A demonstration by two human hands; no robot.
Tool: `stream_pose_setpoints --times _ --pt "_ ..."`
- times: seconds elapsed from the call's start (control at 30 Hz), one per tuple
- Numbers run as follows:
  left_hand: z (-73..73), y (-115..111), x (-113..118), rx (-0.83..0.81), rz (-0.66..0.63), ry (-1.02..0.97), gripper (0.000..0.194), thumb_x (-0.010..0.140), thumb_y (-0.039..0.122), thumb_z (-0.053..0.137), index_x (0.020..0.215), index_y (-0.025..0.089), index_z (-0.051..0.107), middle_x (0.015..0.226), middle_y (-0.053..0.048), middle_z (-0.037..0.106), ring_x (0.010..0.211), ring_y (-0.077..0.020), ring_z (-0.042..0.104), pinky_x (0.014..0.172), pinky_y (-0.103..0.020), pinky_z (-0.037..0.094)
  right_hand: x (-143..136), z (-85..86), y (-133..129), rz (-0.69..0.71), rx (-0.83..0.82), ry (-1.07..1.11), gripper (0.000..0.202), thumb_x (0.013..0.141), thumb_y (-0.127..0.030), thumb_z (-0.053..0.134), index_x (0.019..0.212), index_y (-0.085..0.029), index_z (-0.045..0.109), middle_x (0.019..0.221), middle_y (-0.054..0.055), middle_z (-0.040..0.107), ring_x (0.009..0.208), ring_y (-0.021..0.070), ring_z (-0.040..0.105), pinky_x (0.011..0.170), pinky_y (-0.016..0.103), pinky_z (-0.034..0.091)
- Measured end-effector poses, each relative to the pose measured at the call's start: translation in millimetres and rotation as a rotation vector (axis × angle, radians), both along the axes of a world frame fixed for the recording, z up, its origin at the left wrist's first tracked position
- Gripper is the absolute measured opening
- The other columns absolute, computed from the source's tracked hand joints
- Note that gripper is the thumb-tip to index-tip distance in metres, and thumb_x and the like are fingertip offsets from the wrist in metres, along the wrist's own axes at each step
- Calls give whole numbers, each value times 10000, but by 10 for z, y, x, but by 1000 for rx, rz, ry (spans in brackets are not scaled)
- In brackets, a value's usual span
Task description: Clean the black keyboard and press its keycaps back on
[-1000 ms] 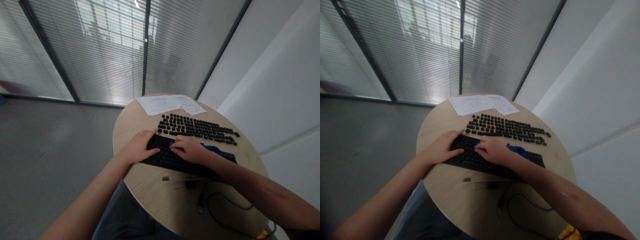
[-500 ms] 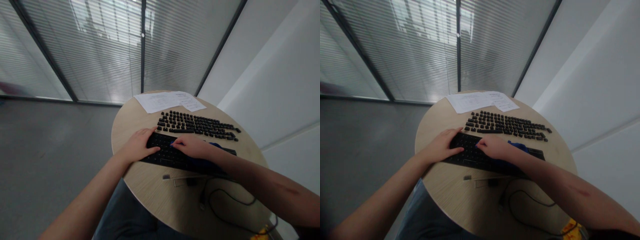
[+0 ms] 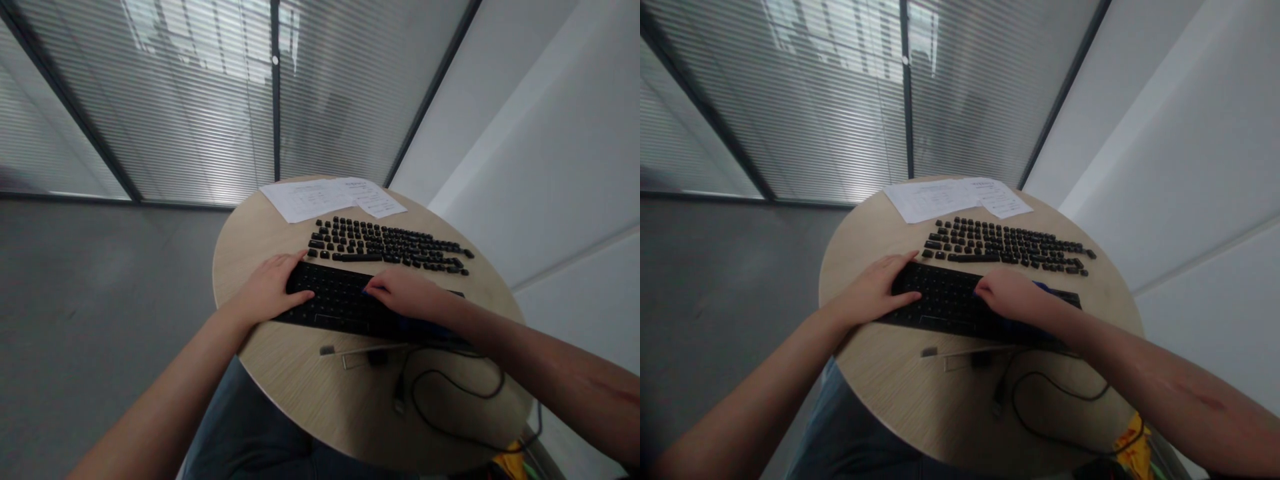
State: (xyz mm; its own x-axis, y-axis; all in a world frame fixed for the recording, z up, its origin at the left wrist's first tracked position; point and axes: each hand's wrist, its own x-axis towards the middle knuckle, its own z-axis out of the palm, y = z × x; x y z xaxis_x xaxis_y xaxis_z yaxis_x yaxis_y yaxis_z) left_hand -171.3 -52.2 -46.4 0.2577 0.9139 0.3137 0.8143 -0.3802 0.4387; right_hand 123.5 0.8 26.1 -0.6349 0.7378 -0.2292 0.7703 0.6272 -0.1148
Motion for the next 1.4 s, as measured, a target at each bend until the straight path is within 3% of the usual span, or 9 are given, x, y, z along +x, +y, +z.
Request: stream_pose_setpoints --times 0.17,0.47,0.73,1.03,1.4 --pt "13 8 -3 14 -4 6 804 837 573 651 1490 155 439 1430 -174 592 1288 -356 566 1119 -526 421 234 -44 -85 -7 14 13 332 989 -305 500 1053 -193 806 1055 111 788 957 269 724 860 368 524" --pt "32 22 -12 -12 -1 20 844 845 620 610 1522 160 403 1406 -181 606 1282 -370 570 1104 -563 424 328 31 -38 -80 30 -79 346 1000 -295 481 1046 -166 799 1044 117 787 961 262 722 837 336 508" --pt "44 47 -28 -31 -6 35 913 850 714 546 1521 111 401 1421 -205 585 1290 -377 561 1122 -557 413 737 10 -113 -89 111 -121 322 997 -288 487 1078 -215 790 1088 82 778 989 256 712 851 337 507" --pt "7 86 -84 -32 7 54 916 846 737 533 1545 166 376 1431 -167 585 1287 -384 566 1123 -554 419 1170 -69 -111 -138 189 -119 302 993 -276 498 1066 -237 788 1064 73 776 968 248 710 823 343 518" --pt "-41 145 -170 -32 20 57 888 833 721 574 1551 243 361 1425 -132 600 1278 -373 581 1114 -553 439 1264 -156 -206 -282 243 -35 319 1000 -276 471 1027 -215 783 1032 87 749 898 226 693 751 320 485"
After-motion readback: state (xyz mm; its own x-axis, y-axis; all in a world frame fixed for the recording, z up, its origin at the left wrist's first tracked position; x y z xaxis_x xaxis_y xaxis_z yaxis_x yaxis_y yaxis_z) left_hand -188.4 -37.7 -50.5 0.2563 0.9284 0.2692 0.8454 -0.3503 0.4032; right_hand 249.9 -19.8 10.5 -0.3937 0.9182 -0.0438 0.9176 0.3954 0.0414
